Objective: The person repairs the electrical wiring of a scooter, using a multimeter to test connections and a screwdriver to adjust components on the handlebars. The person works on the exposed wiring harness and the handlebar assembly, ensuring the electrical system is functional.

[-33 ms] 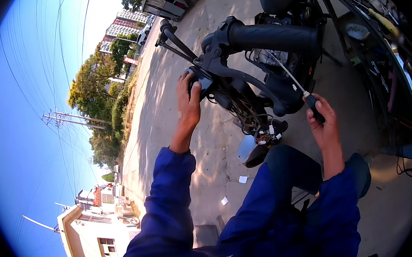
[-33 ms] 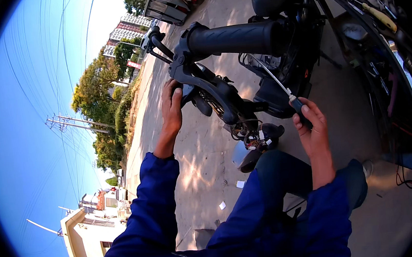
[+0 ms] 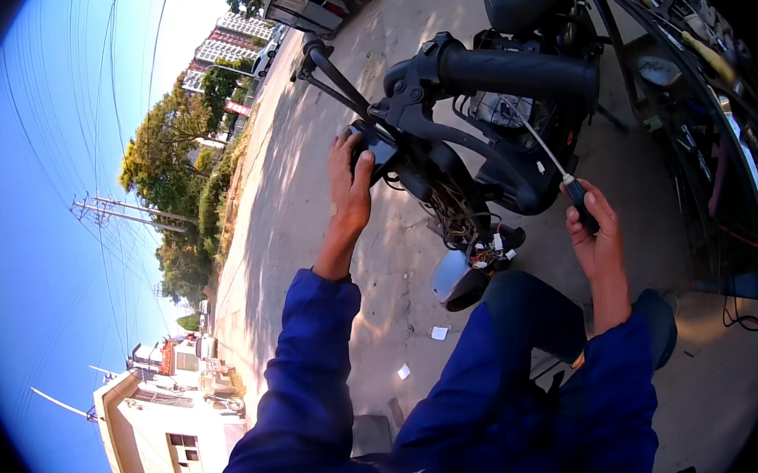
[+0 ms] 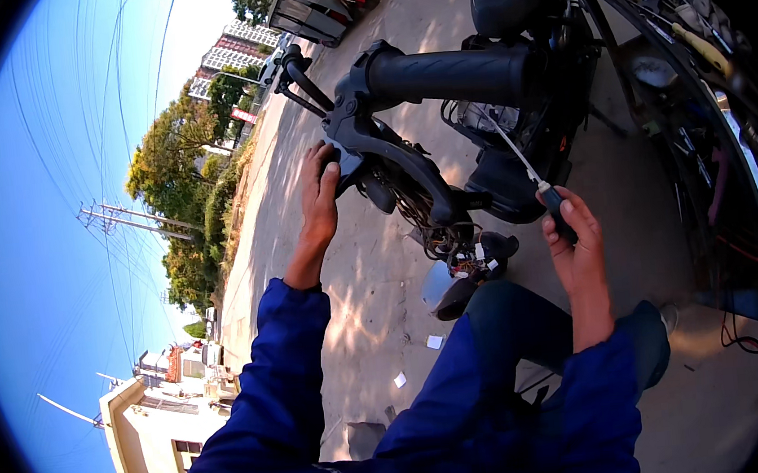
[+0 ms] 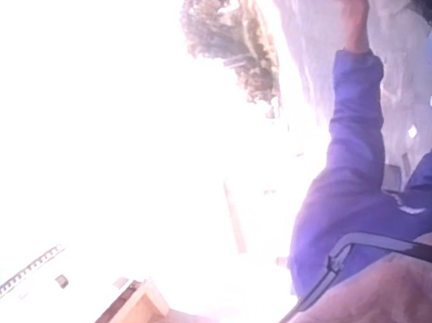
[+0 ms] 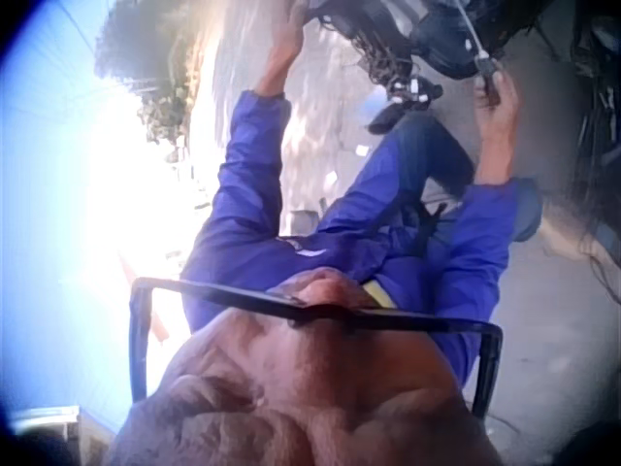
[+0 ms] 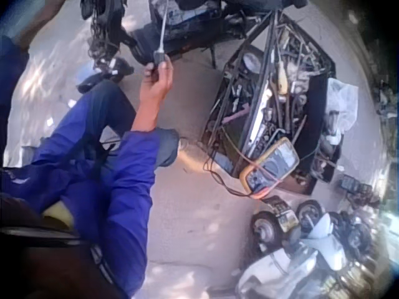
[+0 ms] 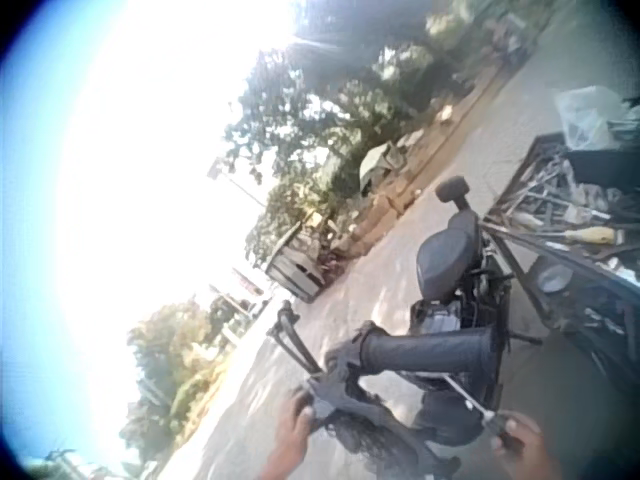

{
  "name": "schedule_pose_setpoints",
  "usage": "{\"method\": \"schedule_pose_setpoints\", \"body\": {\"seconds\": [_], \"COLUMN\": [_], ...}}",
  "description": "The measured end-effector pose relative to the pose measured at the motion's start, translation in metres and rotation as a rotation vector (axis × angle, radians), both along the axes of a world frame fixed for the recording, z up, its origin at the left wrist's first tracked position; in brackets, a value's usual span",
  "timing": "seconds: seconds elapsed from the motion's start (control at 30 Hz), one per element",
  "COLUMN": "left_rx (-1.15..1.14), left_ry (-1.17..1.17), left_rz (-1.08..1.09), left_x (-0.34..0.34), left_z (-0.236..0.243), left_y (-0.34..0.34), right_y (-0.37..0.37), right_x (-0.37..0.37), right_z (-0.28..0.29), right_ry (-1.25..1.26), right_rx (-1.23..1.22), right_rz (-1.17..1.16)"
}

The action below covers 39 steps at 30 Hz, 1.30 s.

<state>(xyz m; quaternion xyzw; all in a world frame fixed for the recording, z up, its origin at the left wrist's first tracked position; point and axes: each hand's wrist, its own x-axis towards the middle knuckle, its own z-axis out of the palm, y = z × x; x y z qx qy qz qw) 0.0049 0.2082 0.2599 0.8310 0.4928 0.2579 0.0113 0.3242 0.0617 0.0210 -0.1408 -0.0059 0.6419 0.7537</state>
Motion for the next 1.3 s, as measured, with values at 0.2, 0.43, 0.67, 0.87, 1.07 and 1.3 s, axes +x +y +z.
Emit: {"method": "schedule_pose_setpoints", "body": {"seconds": [0.2, 0.43, 0.67, 0.87, 1.07, 1.3], "left_rx": [-0.103, 0.063, 0.245, 0.220, -0.110, -0.682], "left_ry": [-0.030, 0.067, -0.124, -0.564, -0.798, -0.284], "left_rz": [-0.217, -0.358, -0.269, -0.115, -0.161, -0.528], "left_x": [-0.032, -0.032, -0.032, 0.003, 0.004, 0.035], "left_z": [0.026, 0.011, -0.006, -0.060, -0.166, -0.279], "left_y": [-0.023, -0.006, -0.021, -0.091, -0.214, -0.315], "right_y": [-0.028, -0.141, -0.212, -0.187, -0.104, 0.078], "right_x": [-0.005, -0.002, -0.033, -0.041, -0.041, -0.008], "right_z": [-0.017, 0.015, 0.102, 0.244, 0.327, 0.355], "right_ry": [0.104, -0.325, -0.930, -1.398, -1.897, -2.527], "right_rx": [0.008, -0.035, 0.027, 0.151, 0.191, 0.069], "right_rz": [0.071, -0.100, -0.294, -0.502, -0.649, -0.450]}}
